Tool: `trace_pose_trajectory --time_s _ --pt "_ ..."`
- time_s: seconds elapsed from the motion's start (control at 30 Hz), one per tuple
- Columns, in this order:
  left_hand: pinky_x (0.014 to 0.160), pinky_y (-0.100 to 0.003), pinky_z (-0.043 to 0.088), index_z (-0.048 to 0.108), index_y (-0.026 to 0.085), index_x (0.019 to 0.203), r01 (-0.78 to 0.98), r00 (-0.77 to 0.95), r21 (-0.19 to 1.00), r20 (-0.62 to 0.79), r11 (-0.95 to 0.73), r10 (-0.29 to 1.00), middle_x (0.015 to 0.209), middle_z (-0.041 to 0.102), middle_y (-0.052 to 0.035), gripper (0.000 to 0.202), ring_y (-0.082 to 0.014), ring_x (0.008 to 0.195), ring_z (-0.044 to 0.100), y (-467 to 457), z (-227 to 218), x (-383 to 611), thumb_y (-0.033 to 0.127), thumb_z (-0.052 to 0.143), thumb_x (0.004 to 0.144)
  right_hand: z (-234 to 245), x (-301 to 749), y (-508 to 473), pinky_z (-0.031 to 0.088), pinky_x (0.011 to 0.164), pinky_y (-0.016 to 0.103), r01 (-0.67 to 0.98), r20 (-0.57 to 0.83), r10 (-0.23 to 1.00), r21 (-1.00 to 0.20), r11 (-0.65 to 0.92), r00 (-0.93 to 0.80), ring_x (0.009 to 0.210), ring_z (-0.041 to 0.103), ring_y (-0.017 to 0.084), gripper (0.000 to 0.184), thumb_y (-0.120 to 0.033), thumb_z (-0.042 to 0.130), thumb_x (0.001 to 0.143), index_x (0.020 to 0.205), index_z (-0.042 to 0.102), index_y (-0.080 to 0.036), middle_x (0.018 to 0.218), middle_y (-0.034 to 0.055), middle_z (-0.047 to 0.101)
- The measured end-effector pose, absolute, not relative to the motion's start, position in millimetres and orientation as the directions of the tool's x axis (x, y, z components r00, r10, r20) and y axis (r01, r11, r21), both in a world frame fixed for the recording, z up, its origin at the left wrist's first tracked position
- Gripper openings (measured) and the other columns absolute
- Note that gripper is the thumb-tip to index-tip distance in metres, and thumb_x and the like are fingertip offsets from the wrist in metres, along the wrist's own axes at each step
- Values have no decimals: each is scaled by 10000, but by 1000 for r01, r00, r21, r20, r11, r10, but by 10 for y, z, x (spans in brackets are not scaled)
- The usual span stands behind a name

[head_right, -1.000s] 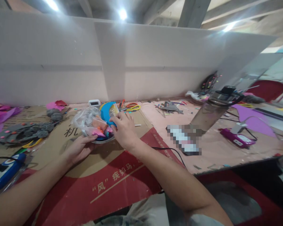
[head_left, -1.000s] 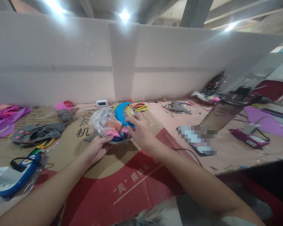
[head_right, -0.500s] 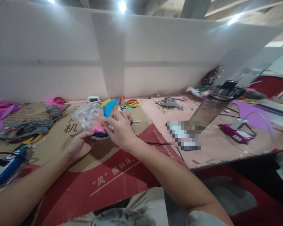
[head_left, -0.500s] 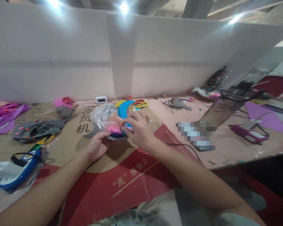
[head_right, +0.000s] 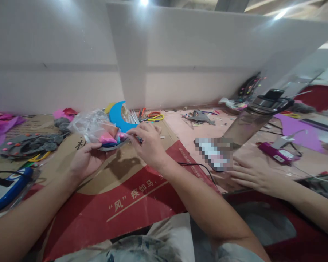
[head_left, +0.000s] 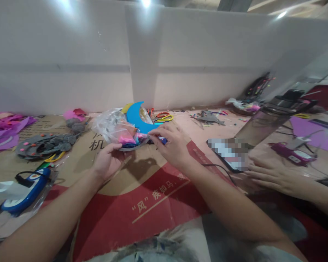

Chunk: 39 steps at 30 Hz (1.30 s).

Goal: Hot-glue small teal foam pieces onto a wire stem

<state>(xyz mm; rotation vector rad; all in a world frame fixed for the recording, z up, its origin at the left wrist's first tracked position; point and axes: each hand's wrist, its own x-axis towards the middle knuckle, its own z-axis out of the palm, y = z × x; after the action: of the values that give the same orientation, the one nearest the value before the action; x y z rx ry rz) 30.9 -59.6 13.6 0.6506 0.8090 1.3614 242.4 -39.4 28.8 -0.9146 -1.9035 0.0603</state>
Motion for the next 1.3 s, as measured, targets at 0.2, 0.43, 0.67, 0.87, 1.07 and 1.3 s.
trace_pose_trajectory --time_s 0.2,0.43,0.67,0.87,1.07,1.3 --pt "751 -332 575 667 143 877 -579 -177 811 -20 -87 984 850 727 -60 174 -177 780 675 -532 347 89 104 531 775 348 2635 -287 457 775 332 414 820 572 -522 746 2 801 571 153 103 -208 579 886 906 677 -234 883 20 665" --pt "733 -331 562 645 99 928 -568 -304 789 63 -234 951 839 726 -80 193 -190 792 664 -490 435 -51 94 524 777 314 2693 -220 458 705 289 337 772 629 -617 711 86 765 566 132 91 -208 591 871 878 682 -204 853 18 650" --pt "709 -309 558 643 111 918 -593 -324 771 37 -234 945 814 723 -78 194 -199 791 668 -482 464 -47 114 529 760 288 2669 -235 472 754 303 335 772 632 -614 715 66 844 596 146 96 -196 595 865 900 683 -215 895 24 666" --pt "574 -276 535 668 95 888 -571 -244 809 -7 -138 970 772 718 -86 178 -194 684 665 -485 341 -34 159 533 790 291 2706 -175 484 780 304 214 745 641 -667 714 185 853 607 145 94 -251 588 886 901 665 -201 907 32 665" --pt "672 -263 576 679 122 865 -613 -142 790 -93 -14 986 864 726 -69 211 -150 733 670 -546 216 189 15 537 752 278 2663 -224 474 784 311 276 783 616 -614 739 93 868 600 149 108 -254 583 899 910 679 -206 888 25 654" --pt "699 -272 596 697 99 937 -607 -68 792 -138 68 988 902 734 -108 266 -172 779 689 -590 160 299 -12 543 751 299 2671 -247 468 754 307 315 803 590 -583 749 83 864 592 147 112 -233 567 912 923 677 -216 894 23 651"
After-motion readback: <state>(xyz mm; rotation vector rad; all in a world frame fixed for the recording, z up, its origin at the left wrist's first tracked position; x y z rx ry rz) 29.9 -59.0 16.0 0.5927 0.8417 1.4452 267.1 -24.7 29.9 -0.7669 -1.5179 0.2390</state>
